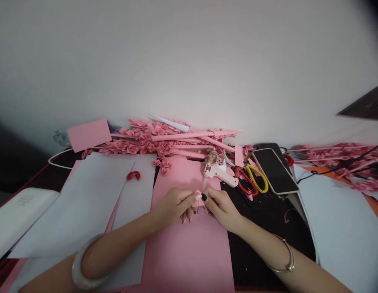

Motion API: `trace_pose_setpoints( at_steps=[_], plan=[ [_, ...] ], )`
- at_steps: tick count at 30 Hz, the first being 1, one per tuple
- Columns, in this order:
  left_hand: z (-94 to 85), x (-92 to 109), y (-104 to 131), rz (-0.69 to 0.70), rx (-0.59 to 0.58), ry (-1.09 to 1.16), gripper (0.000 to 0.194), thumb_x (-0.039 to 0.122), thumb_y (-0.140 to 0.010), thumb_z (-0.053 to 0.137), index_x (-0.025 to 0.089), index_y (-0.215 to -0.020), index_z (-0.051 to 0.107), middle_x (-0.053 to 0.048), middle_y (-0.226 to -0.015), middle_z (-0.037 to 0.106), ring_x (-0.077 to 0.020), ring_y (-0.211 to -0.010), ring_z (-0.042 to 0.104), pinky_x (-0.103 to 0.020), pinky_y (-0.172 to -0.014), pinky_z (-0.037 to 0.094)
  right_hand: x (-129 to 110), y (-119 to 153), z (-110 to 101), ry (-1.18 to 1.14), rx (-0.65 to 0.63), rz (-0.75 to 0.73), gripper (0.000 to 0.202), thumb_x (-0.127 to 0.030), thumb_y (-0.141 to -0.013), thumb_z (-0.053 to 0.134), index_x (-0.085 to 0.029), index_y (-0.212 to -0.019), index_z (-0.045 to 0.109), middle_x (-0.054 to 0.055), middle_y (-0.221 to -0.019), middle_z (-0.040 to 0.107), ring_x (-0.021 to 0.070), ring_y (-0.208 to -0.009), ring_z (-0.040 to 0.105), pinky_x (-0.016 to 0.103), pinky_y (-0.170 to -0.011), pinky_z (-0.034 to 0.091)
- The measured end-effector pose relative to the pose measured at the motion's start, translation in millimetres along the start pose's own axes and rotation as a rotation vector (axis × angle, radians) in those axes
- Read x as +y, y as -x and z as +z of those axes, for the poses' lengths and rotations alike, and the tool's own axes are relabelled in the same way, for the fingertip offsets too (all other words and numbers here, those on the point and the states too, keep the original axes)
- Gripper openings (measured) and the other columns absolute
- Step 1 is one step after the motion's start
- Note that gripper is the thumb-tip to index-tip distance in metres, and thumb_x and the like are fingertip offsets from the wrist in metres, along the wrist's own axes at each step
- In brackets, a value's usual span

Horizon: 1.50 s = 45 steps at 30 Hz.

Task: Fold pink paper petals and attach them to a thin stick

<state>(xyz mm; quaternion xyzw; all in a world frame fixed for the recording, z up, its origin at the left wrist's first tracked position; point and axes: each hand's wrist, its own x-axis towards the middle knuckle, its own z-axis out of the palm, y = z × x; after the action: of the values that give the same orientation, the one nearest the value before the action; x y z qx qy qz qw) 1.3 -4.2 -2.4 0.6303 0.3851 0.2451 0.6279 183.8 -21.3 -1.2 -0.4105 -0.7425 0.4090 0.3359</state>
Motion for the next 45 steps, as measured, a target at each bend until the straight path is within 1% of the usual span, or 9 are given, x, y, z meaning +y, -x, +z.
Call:
trace_pose_setpoints(
  at_steps=[9,16,27,31,34,36,40,45],
  plan=[
    [-0.7,3.0,1.0,-0.005,-0.022,-0.030,0.047,0.050,-0.088,0.037,0.014,-0.063,0.054,0.001,-0.047,0.054,-0.0069,-0.036,0.047,-0.017,-0.038,0.038,0.9,0.9,-0.5,-0.025,-0.003,0.011,0.027,-0.030,-0.093,0.038,-0.017,-0.070,0.045,-0.005,-0.054,0.042,0.0074,-0.045,0.038,0.019,-0.045,0.030],
    [-0.7,0.2,0.7,-0.001,-0.034,-0.035,0.045,0.049,-0.088,0.039,0.014,-0.065,0.054,0.001,-0.047,0.055,-0.0070,-0.037,0.048,-0.017,-0.039,0.040,0.9,0.5,-0.2,-0.036,-0.004,0.000,0.027,-0.030,-0.093,0.038,-0.017,-0.070,0.045,-0.005,-0.054,0.043,0.0072,-0.044,0.037,0.019,-0.045,0.030],
    [-0.5,2.3,1.2,0.038,-0.001,-0.117,0.046,0.046,-0.090,0.037,0.013,-0.062,0.054,0.002,-0.044,0.054,-0.0067,-0.034,0.048,-0.017,-0.038,0.038,1.7,1.2,0.0,-0.056,-0.012,0.003,0.026,-0.029,-0.093,0.038,-0.017,-0.071,0.045,-0.005,-0.053,0.042,0.0070,-0.044,0.037,0.019,-0.045,0.029],
    [-1.1,0.1,-0.5,0.057,-0.015,-0.046,0.042,0.043,-0.089,0.041,0.013,-0.063,0.055,0.001,-0.049,0.057,-0.0065,-0.036,0.049,-0.017,-0.038,0.040,1.6,1.3,-0.3,-0.054,0.002,0.000,0.026,-0.028,-0.093,0.039,-0.017,-0.070,0.045,-0.006,-0.053,0.042,0.0066,-0.044,0.036,0.019,-0.046,0.029],
    [-1.1,-0.7,-1.7,0.036,-0.054,0.019,0.028,0.034,-0.084,0.054,0.013,-0.065,0.057,0.000,-0.056,0.061,-0.0077,-0.042,0.054,-0.018,-0.043,0.045,1.7,0.9,-0.5,-0.046,0.010,-0.001,0.026,-0.027,-0.093,0.039,-0.017,-0.070,0.046,-0.005,-0.054,0.042,0.0066,-0.045,0.037,0.019,-0.046,0.030],
    [-0.7,-0.6,-2.3,0.014,-0.074,0.067,0.023,0.030,-0.081,0.056,0.013,-0.066,0.058,-0.001,-0.058,0.063,-0.0100,-0.048,0.059,-0.020,-0.047,0.048,1.4,0.4,-0.4,-0.042,0.012,0.003,0.027,-0.027,-0.093,0.039,-0.017,-0.069,0.046,-0.005,-0.054,0.042,0.0066,-0.045,0.037,0.019,-0.046,0.030],
    [0.1,0.2,-3.3,-0.043,-0.102,0.129,0.024,0.031,-0.081,0.056,0.012,-0.067,0.058,-0.004,-0.058,0.066,-0.0137,-0.051,0.064,-0.023,-0.050,0.051,0.6,-0.6,-0.3,-0.034,0.008,0.002,0.027,-0.026,-0.093,0.039,-0.016,-0.069,0.047,-0.005,-0.054,0.042,0.0065,-0.045,0.038,0.019,-0.047,0.030],
    [-1.3,2.1,-3.9,-0.077,-0.126,0.160,0.026,0.034,-0.080,0.059,0.011,-0.067,0.058,-0.005,-0.058,0.067,-0.0145,-0.050,0.065,-0.022,-0.047,0.050,0.0,-0.8,-0.8,-0.038,-0.010,-0.009,0.027,-0.025,-0.093,0.039,-0.016,-0.069,0.048,-0.005,-0.054,0.043,0.0064,-0.044,0.038,0.019,-0.047,0.031]
  ],
)
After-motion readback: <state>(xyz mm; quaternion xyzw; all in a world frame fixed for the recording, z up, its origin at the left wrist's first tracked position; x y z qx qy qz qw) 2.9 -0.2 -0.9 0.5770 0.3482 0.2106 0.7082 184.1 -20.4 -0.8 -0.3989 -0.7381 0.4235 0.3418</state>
